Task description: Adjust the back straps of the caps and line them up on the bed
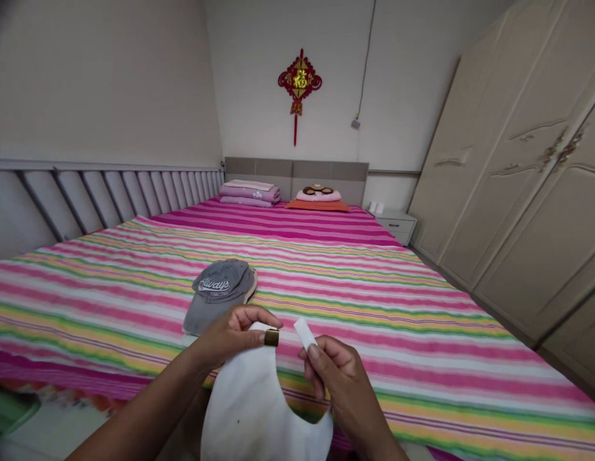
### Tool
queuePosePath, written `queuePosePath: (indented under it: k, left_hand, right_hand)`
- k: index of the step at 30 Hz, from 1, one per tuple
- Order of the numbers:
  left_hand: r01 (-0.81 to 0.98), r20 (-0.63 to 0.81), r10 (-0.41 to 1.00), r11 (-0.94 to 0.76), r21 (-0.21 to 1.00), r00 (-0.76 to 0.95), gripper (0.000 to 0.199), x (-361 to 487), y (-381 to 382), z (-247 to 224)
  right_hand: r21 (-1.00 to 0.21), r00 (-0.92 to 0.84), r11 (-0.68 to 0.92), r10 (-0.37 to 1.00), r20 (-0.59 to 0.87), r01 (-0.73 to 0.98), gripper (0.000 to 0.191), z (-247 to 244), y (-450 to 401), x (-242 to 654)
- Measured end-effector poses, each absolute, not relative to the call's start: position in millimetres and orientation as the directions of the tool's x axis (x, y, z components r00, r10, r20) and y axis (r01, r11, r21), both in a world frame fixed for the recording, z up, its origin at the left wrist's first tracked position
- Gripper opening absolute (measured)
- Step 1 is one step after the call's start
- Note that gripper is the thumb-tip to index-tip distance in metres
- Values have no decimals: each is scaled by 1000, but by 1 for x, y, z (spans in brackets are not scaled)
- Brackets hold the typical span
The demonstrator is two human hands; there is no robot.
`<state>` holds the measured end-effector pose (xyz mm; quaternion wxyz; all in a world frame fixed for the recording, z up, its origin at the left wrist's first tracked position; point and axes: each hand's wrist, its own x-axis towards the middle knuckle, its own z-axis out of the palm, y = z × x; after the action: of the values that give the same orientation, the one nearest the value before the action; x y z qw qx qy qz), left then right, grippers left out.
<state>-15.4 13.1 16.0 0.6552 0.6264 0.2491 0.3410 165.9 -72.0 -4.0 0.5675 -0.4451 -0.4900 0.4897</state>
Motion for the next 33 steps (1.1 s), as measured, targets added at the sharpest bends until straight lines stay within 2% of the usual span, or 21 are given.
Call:
queuePosePath:
  k: [3, 10, 18, 21, 26, 33]
  left_hand:
    - [-172, 151, 764, -54, 984, 627, 25, -17, 12, 11]
    - [-132, 174, 791, -118, 984, 587, 16, -12, 8, 8]
    - [-83, 232, 743, -232, 969, 627, 18, -11, 5, 4]
    - [-87, 229, 737, -227, 970, 636, 22, -13, 6, 0]
    - [-126, 232, 764, -195, 973, 602, 18, -14, 9, -4]
    - [-104, 413, 695, -441, 891, 589, 21, -12, 6, 0]
  right_hand:
    - [-984, 34, 144, 989, 141, -102, 25, 1, -68, 161]
    - [-978, -14, 36, 999, 39, -206, 29, 1, -56, 143]
    - [-899, -58, -63, 997, -42, -433, 27, -6, -52, 135]
    - [-900, -50, -52, 998, -34, -434, 31, -8, -52, 134]
    - [-891, -126, -108, 990, -58, -440, 32, -12, -53, 134]
    - [-811, -196, -143, 980, -35, -568, 35, -15, -53, 131]
